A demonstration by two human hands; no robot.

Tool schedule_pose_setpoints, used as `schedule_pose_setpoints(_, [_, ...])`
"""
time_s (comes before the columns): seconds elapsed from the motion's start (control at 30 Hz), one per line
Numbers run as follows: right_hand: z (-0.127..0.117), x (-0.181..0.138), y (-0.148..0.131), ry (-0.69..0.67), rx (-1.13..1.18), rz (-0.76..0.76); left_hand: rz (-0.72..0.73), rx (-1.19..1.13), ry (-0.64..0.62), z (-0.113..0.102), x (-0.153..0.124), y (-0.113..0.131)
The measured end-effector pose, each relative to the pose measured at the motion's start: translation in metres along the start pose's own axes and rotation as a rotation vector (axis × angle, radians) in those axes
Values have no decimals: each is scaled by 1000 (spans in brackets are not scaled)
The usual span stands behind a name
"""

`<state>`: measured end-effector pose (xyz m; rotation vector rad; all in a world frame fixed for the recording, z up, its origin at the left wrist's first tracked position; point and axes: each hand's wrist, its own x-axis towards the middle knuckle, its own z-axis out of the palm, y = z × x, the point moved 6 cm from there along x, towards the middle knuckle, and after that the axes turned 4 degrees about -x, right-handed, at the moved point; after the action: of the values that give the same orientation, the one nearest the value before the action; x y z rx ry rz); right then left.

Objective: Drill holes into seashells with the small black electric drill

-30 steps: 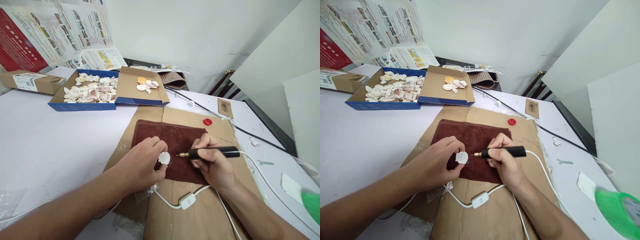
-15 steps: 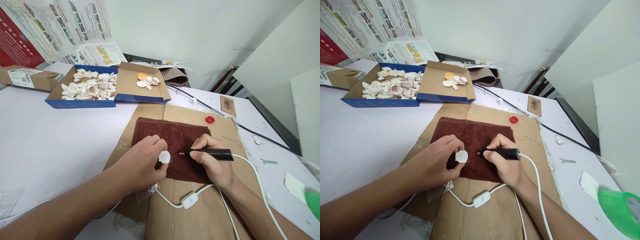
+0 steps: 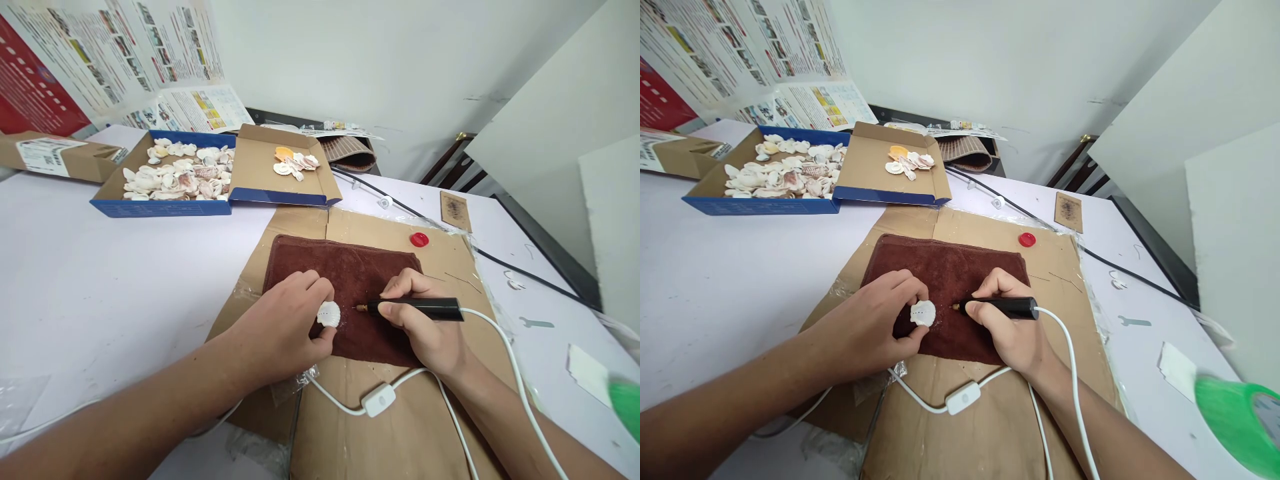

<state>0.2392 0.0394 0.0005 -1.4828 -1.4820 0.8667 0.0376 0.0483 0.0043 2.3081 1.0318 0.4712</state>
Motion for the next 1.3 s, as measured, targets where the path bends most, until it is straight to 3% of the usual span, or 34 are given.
schedule_pose_setpoints(0.43, [1, 1, -3, 1, -20, 4, -9, 8, -11, 1, 0, -1])
schedule_pose_setpoints(0.73, [-1, 1, 9, 35, 295, 93, -15, -10, -12, 1, 0, -1])
schedule_pose_setpoints(1.3, [1, 0, -2, 24, 430, 62, 65, -88, 112, -10, -1, -6])
